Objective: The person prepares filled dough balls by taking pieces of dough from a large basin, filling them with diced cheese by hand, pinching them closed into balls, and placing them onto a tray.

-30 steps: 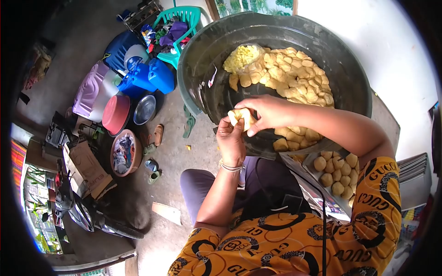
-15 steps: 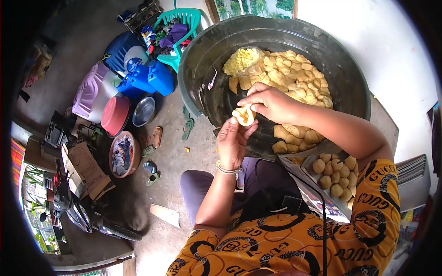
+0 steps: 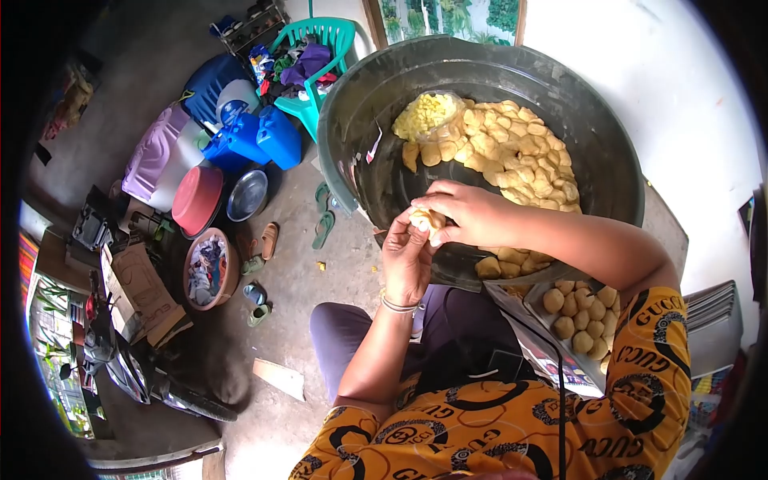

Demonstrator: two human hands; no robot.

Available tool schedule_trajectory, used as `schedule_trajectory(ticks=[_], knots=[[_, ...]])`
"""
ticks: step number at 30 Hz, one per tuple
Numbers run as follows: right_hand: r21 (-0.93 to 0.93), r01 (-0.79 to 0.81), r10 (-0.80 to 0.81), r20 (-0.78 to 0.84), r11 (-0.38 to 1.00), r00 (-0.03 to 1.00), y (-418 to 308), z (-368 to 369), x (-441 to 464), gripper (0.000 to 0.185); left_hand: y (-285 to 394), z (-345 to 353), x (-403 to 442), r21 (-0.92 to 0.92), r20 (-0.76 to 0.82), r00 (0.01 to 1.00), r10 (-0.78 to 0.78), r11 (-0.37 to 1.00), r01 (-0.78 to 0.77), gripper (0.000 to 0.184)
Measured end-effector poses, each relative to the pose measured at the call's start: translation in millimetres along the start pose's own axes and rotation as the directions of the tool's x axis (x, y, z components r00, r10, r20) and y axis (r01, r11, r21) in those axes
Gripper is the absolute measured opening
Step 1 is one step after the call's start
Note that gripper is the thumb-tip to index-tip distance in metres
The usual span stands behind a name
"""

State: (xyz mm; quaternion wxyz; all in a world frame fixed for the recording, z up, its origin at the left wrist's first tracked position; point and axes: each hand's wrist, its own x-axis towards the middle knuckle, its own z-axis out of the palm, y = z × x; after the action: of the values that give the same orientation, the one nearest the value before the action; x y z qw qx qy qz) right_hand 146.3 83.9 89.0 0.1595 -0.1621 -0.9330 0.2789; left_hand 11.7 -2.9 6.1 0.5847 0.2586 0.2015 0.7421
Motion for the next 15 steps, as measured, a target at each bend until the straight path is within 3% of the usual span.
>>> schedule_trajectory(ticks=[4, 5, 8, 12, 13, 15], knots=[[-0.031, -0.005, 0.003, -0.051, 1.000, 0.999, 4.8, -2.8, 2.5, 0.029, 8.1, 6.1, -0.2, -0.127, 0.025, 0.992, -0.122, 0.984, 0.124, 0.028], [-0.008, 0.073, -0.074, -0.142, 0.997, 0.987, 10.0, -1.6, 5.3, 0.020, 11.0, 8.7, -0.2, -0.181, 0.052, 0.986, -0.156, 0.970, 0.163, 0.028], [0.041, 0.036, -0.032, -0.092, 0.999, 0.995, 10.4, -6.6, 6.3, 0.018, 7.1, -1.2, 1.6, -0.138, 0.022, 0.982, -0.189, 0.972, 0.190, 0.033], [0.180, 0.061, -0.041, -0.111, 0.982, 0.993, 10.9, 1.1, 4.3, 0.033, 2.2, -5.1, 2.6, -0.076, -0.027, 1.000, -0.003, 0.997, 0.001, 0.022], [0.412, -0.103, 0.121, -0.019, 0.905, 0.992, 8.7, -0.5, 4.2, 0.045, 3.6, -5.5, 3.0, -0.129, -0.040, 0.999, -0.019, 0.992, 0.014, 0.021], [0.186, -0.104, 0.128, -0.120, 0.977, 0.985, -0.6, -9.1, 5.1, 0.054, -0.7, -1.5, 1.3, -0.024, -0.044, 0.997, 0.063, 0.998, -0.064, 0.024]])
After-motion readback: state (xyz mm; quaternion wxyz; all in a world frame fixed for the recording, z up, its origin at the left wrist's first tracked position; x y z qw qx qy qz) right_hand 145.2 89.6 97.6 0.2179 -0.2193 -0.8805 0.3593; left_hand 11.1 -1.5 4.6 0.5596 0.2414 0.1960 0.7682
